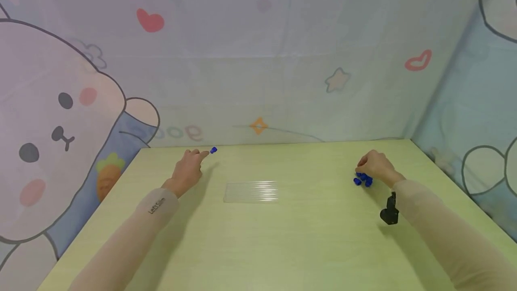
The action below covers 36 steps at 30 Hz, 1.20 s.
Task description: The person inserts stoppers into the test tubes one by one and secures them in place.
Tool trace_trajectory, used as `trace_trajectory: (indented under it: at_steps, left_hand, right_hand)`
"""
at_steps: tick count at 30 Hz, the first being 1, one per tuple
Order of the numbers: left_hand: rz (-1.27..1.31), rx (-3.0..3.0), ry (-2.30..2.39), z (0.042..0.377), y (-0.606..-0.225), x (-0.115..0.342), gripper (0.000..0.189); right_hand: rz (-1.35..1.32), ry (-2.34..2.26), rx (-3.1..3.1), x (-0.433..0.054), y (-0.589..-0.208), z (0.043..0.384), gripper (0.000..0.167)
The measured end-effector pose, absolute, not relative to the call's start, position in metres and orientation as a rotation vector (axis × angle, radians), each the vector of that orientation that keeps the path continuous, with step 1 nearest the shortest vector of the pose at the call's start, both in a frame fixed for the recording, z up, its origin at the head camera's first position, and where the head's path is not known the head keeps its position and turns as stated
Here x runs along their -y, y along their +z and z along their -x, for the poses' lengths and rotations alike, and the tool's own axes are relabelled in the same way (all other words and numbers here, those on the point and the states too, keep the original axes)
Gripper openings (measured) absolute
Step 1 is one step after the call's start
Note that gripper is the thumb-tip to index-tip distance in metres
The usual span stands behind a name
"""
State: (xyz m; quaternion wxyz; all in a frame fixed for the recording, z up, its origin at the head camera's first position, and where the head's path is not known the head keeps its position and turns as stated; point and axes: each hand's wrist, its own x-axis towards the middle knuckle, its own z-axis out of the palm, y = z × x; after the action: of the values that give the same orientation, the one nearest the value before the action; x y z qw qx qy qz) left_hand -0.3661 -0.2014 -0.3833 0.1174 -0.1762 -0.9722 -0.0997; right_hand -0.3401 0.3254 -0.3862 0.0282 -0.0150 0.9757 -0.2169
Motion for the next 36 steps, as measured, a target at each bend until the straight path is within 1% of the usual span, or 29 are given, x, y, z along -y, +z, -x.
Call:
trace_trajectory:
  at_steps: [8, 21, 25, 30, 36]
  left_hand:
    - [0.436, 2.88, -0.325, 0.365, -0.391, 0.214, 0.052]
    - [0.377, 2.934, -0.335, 0.357, -0.403, 0.23, 0.042]
    - [0.344, 2.95, -0.338, 0.354, -0.406, 0.233, 0.036]
    - [0.311, 2.997, -0.309, 0.352, -0.408, 0.236, 0.032]
    - [0.31, 2.99, -0.283, 0.351, -0.407, 0.237, 0.024]
  right_hand:
    - [0.013, -0.608, -3.028, -0.325, -0.395, 0.345, 0.03]
    - [0.037, -0.543, -3.092, -0.321, -0.395, 0.344, 0.017]
    - [0.044, -0.486, -3.123, -0.319, -0.398, 0.345, 0.012]
    - [0.053, -0.461, -3.133, -0.319, -0.399, 0.346, 0.011]
    - [0.083, -0.435, -3.143, -0.318, -0.398, 0.346, 0.011]
